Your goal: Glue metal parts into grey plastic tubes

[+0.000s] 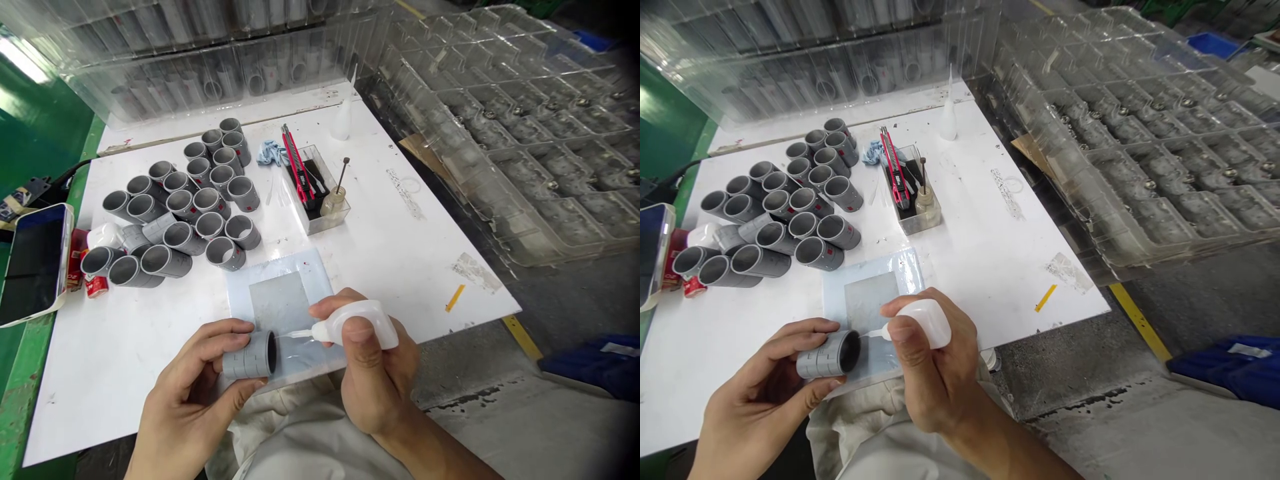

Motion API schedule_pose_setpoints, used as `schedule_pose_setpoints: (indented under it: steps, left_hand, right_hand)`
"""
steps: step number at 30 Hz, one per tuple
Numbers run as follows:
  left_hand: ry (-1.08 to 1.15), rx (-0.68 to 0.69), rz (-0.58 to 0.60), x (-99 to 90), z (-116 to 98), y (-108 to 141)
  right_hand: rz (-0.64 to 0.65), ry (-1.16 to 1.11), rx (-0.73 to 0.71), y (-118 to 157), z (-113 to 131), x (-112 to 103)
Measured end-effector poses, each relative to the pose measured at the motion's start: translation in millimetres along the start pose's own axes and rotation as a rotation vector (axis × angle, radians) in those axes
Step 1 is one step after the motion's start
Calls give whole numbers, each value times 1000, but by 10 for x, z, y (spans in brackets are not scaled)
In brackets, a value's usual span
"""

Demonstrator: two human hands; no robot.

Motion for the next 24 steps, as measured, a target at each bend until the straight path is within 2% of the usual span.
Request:
schedule_pose_setpoints:
  steps: [6,12,18,21,24]
  left_hand:
    - [-1,-4,4,-6,-4,2]
    - [156,-60,-69,-2,-7,-19]
    - [178,-119,-135,15,-75,-96]
    - [186,-161,-176,45,-88,-80]
    - [124,-218,-232,90,-107,-35]
  right_hand:
    - [-36,-92,51,14,-25,-28]
    - [-112,-110,40,-73,134,-97]
    - [-43,-97,-25,-65,114,-114]
    - [-3,-99,-31,-10,42,-101]
    - [28,-77,-98,35,12,-63]
Point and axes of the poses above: each hand's wrist, its own y-axis away from the middle knuckle, its own x-axis out of the palm, z = x × y, the point moved 1 cm from there along -y, towards the middle knuckle, and after that the axes turned 11 degrees about -z, right-handed, at the moved point
